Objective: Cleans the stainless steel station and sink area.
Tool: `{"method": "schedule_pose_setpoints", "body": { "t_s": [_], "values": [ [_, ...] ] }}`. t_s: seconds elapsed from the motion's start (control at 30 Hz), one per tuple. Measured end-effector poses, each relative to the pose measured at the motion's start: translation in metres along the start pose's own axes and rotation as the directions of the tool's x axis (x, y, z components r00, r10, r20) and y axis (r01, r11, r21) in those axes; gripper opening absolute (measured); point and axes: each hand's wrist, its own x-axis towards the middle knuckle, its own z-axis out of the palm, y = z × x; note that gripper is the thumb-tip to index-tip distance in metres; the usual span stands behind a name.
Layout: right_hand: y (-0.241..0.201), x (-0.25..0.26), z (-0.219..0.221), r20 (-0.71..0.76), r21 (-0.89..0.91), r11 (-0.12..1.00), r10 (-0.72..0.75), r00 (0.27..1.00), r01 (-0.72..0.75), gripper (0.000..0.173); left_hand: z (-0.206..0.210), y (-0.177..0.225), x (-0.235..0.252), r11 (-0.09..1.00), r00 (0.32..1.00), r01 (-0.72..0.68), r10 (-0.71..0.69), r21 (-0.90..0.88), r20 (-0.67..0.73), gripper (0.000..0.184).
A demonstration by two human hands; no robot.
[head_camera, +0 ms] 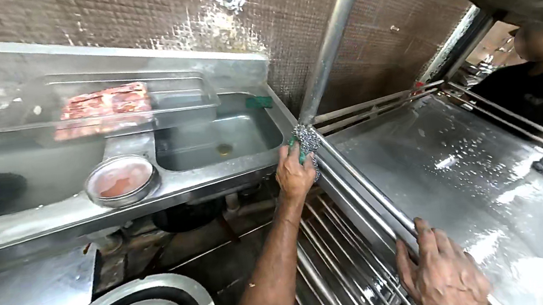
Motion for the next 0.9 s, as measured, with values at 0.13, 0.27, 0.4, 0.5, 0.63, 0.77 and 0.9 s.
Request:
{"method": "schedule_pose_setpoints", "body": {
  "t_s": [0.13,0.27,0.4,0.5,0.63,0.77,0.9],
  "values": [
    [-0.004,0.000,0.002,-0.022,-0.002,1.000,0.020,1.000,-0.020,0.053,-0.006,0.000,-0.011,0.992,0.995,0.005,0.008,-0.123,0.104,0.045],
    [-0.003,0.002,0.002,-0.012,0.029,0.999,0.027,1.000,-0.026,0.056,-0.003,0.014,-0.069,0.963,0.988,-0.031,0.070,-0.269,0.137,0.037],
    [0.001,0.000,0.000,0.009,0.068,0.998,-0.003,1.000,0.003,0.060,0.010,0.022,-0.129,0.925,0.983,-0.054,0.115,-0.375,0.142,0.042],
    [0.003,-0.002,-0.001,0.011,0.061,0.998,-0.018,1.000,0.018,0.060,0.007,0.025,-0.125,0.945,0.981,-0.056,0.112,-0.323,0.158,0.045],
    [0.002,-0.002,0.002,-0.030,0.022,0.999,-0.027,0.999,0.028,0.056,0.002,0.013,-0.054,0.977,0.996,0.062,-0.047,-0.202,0.076,0.049],
    [-0.001,0.000,0.005,-0.072,-0.018,0.999,-0.027,0.997,0.026,0.053,0.007,-0.015,-0.004,0.950,0.996,0.092,-0.085,-0.300,0.037,0.050],
    [-0.003,-0.001,0.006,-0.100,-0.032,0.999,-0.020,0.995,0.017,0.051,0.036,-0.049,-0.020,0.815,0.995,-0.031,-0.031,-0.579,-0.098,0.031]
  ]
}}
